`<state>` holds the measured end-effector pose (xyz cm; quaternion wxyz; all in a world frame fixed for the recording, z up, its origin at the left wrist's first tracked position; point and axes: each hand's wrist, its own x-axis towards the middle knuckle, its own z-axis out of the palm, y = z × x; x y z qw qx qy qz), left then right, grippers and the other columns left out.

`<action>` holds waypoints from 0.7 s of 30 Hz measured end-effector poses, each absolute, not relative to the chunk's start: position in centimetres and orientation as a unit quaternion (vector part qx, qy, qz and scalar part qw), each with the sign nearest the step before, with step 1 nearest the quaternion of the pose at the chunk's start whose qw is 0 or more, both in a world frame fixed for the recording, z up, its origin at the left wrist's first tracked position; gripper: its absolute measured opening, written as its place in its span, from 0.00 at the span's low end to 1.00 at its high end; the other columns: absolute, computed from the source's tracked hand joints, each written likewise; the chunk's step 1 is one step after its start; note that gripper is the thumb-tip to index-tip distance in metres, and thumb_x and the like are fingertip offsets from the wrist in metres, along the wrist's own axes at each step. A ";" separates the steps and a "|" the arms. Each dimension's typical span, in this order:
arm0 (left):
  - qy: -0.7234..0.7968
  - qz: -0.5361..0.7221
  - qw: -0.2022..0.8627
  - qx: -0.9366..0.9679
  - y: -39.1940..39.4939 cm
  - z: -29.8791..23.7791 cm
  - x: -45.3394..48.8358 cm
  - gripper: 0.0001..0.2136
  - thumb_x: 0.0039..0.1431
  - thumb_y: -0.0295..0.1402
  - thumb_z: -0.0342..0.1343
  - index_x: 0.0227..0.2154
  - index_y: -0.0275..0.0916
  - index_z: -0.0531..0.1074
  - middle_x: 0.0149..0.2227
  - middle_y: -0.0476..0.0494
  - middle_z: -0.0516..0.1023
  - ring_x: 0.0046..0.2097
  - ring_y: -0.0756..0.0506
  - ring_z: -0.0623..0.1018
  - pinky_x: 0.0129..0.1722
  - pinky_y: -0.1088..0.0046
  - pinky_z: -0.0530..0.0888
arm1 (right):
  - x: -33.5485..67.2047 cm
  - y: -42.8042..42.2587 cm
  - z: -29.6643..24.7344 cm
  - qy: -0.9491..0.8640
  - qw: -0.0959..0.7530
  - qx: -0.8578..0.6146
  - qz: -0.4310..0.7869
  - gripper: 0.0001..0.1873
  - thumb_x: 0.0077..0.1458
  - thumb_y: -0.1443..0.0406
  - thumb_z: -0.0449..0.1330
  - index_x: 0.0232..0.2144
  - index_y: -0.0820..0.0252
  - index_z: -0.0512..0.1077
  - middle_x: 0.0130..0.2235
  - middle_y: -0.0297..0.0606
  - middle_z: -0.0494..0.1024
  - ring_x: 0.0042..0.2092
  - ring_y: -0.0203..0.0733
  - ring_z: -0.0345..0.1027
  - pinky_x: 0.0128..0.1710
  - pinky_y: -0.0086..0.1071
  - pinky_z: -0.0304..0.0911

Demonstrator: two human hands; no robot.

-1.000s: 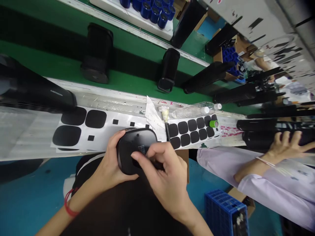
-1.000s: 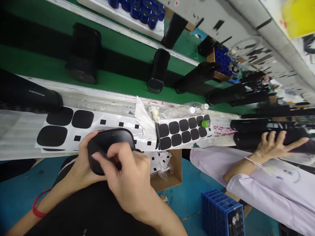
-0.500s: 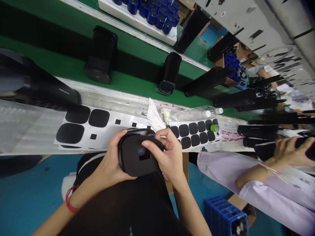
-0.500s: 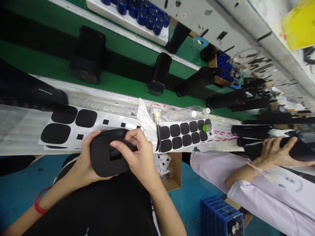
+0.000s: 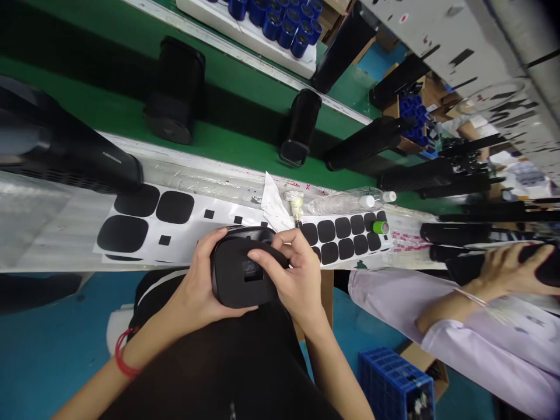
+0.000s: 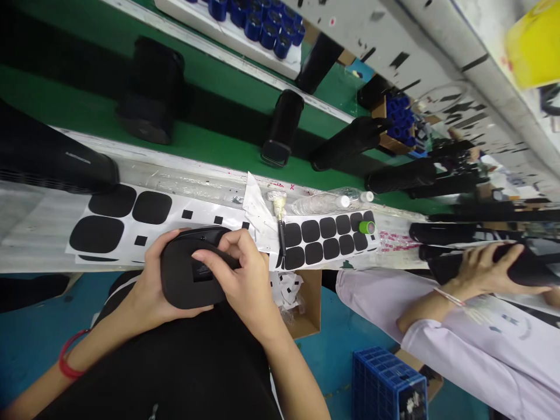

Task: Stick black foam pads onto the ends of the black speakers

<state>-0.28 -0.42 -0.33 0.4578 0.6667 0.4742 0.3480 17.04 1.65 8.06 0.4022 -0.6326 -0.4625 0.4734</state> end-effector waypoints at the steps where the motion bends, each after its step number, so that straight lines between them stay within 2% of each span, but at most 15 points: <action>1: 0.476 0.348 0.458 0.665 -0.4 -0.3 -0.3 0.55 0.41 0.46 0.73 0.67 0.49 0.44 0.63 0.30 0.60 0.62 0.28 0.68 0.59 0.38 0.69 | 17.0 1.7 8.0 -0.468 0.404 -0.632 0.468 0.18 0.53 0.58 0.69 0.29 0.55 0.63 0.23 0.23 0.64 0.23 0.29 0.58 0.22 0.24 0.56; 9: 0.478 0.354 0.458 0.661 -0.4 -0.1 -0.4 0.54 0.42 0.50 0.72 0.67 0.50 0.45 0.63 0.32 0.61 0.62 0.29 0.68 0.60 0.40 0.69 | 17.0 1.8 8.0 -0.513 0.397 -0.639 0.413 0.18 0.54 0.59 0.69 0.28 0.55 0.61 0.24 0.23 0.64 0.23 0.28 0.58 0.22 0.23 0.56; 13: 0.477 0.356 0.457 0.661 -0.4 -0.1 -0.4 0.54 0.43 0.50 0.72 0.68 0.50 0.45 0.64 0.32 0.60 0.63 0.29 0.68 0.60 0.40 0.69 | 17.0 1.7 7.9 -0.525 0.386 -0.645 0.398 0.16 0.55 0.59 0.68 0.29 0.55 0.63 0.25 0.24 0.66 0.24 0.29 0.62 0.22 0.22 0.59; 18: 0.475 0.359 0.457 0.661 -0.4 -0.3 -0.2 0.54 0.43 0.50 0.72 0.68 0.51 0.45 0.64 0.32 0.60 0.63 0.28 0.68 0.60 0.38 0.69 | 17.0 1.7 7.8 -0.539 0.384 -0.646 0.381 0.15 0.55 0.59 0.68 0.30 0.55 0.64 0.26 0.24 0.68 0.25 0.29 0.64 0.23 0.21 0.60; 21: 0.469 0.356 0.458 0.666 -0.3 -0.1 -0.5 0.56 0.42 0.55 0.71 0.68 0.52 0.42 0.65 0.30 0.58 0.64 0.26 0.66 0.60 0.35 0.67 | 17.1 1.7 7.8 -0.546 0.387 -0.644 0.370 0.15 0.55 0.61 0.68 0.30 0.55 0.63 0.27 0.24 0.68 0.25 0.28 0.63 0.23 0.20 0.59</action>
